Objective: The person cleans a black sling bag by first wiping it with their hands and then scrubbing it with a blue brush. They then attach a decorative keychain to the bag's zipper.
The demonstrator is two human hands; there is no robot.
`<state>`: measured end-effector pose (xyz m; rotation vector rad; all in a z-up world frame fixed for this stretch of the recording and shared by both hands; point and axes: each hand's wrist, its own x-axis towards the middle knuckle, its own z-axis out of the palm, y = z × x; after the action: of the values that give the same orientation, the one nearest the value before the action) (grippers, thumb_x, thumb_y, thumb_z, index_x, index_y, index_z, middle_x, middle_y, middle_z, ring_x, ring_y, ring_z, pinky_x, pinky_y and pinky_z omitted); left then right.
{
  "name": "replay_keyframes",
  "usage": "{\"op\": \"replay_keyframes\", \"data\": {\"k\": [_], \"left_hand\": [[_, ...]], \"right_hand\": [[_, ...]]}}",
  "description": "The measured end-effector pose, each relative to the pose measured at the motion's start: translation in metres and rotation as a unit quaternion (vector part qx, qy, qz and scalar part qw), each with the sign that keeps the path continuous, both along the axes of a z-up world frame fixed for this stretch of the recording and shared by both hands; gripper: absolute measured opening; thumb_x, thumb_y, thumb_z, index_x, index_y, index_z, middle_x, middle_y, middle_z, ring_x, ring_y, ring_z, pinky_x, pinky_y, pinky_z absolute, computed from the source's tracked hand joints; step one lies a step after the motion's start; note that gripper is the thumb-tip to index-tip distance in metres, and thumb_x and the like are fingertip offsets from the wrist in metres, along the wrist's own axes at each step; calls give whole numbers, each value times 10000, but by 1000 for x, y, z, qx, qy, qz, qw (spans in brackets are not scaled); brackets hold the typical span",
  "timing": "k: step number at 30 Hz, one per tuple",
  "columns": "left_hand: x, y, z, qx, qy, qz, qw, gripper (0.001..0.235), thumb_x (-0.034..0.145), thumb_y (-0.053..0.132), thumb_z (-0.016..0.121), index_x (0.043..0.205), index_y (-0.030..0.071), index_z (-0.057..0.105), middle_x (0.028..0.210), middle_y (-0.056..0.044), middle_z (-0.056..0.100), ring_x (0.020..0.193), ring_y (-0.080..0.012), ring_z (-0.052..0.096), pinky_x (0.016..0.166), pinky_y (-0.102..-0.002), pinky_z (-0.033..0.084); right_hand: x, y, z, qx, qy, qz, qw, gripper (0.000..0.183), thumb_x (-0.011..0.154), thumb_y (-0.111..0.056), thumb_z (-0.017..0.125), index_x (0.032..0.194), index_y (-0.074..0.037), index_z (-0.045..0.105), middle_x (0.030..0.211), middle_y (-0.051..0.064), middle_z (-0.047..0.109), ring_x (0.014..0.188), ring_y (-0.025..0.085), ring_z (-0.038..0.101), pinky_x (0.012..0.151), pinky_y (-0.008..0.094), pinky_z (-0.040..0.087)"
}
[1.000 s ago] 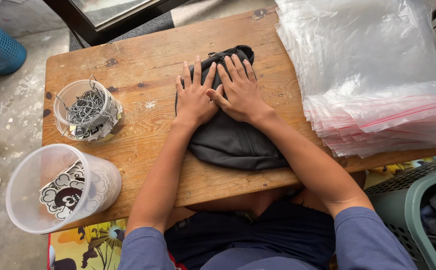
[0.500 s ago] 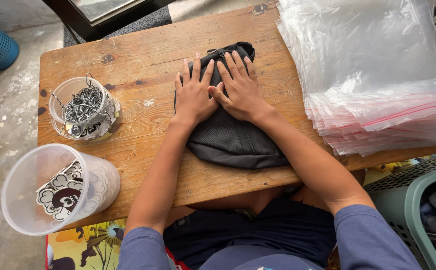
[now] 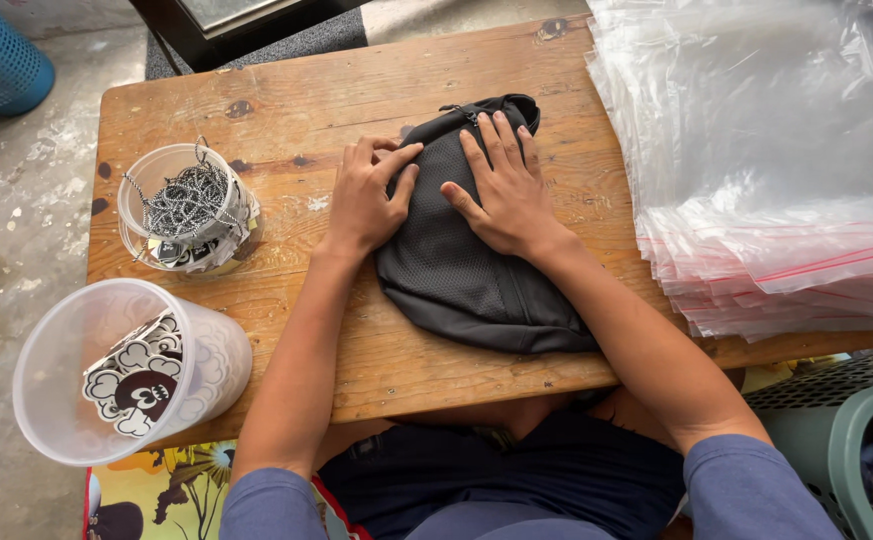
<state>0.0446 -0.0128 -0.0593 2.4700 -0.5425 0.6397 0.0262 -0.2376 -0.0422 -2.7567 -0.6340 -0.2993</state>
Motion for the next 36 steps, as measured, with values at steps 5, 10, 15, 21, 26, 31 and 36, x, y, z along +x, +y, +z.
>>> {"op": "replay_keyframes", "data": {"k": [5, 10, 15, 21, 26, 31, 36], "left_hand": [[-9, -8, 2, 10, 26, 34, 999, 303, 979, 358, 610, 1270, 316, 681, 1139, -10, 529, 975, -231, 520, 805, -388, 461], [-9, -10, 1, -61, 71, 32, 995, 260, 955, 326, 644, 1209, 278, 670, 1144, -35, 531, 1047, -270, 502, 889, -421, 447], [-8, -10, 1, -88, 80, 32, 992, 216, 937, 320, 670, 1148, 275, 668, 1124, -27, 534, 1065, -276, 497, 918, -433, 436], [-7, -9, -1, -120, 75, 32, 989, 128, 932, 278, 679, 1054, 238, 682, 1100, -24, 579, 1066, -278, 525, 931, -423, 432], [-4, -9, -5, -137, 65, 32, 988, 96, 919, 254, 686, 988, 188, 675, 1100, -33, 619, 1066, -278, 546, 944, -416, 426], [-6, -11, -3, -129, 59, 38, 989, 110, 903, 227, 693, 978, 154, 659, 1095, -54, 629, 1060, -298, 553, 935, -436, 432], [-7, -11, -3, -127, 53, 39, 990, 109, 905, 234, 686, 978, 159, 659, 1088, -49, 628, 1053, -299, 558, 921, -433, 441]], "right_hand": [[1, -1, -3, 2, -6, -1, 1000, 839, 1034, -705, 221, 1540, -58, 394, 1618, 227, 294, 1544, 335, 141, 1237, 482, -9], [1, 0, -4, 5, -12, -1, 1000, 828, 1030, -701, 251, 1533, -60, 400, 1609, 231, 309, 1541, 340, 160, 1240, 489, 6], [2, -1, -5, 3, -16, 0, 1000, 822, 1032, -695, 262, 1532, -58, 405, 1607, 234, 310, 1540, 343, 161, 1239, 491, 9], [1, -1, -4, 3, -19, -1, 1000, 818, 1032, -693, 269, 1531, -58, 407, 1606, 235, 314, 1539, 344, 164, 1238, 493, 9], [2, -1, -4, 8, -22, -4, 1000, 824, 1026, -696, 279, 1531, -59, 409, 1600, 237, 326, 1537, 350, 178, 1239, 497, 19], [1, -1, -4, 1, -20, -4, 1000, 810, 1026, -686, 292, 1530, -64, 414, 1601, 232, 330, 1537, 345, 184, 1240, 491, 19], [2, -1, -5, -4, -24, -6, 1000, 804, 1027, -682, 297, 1531, -66, 410, 1601, 229, 332, 1537, 341, 189, 1241, 489, 18]]}}
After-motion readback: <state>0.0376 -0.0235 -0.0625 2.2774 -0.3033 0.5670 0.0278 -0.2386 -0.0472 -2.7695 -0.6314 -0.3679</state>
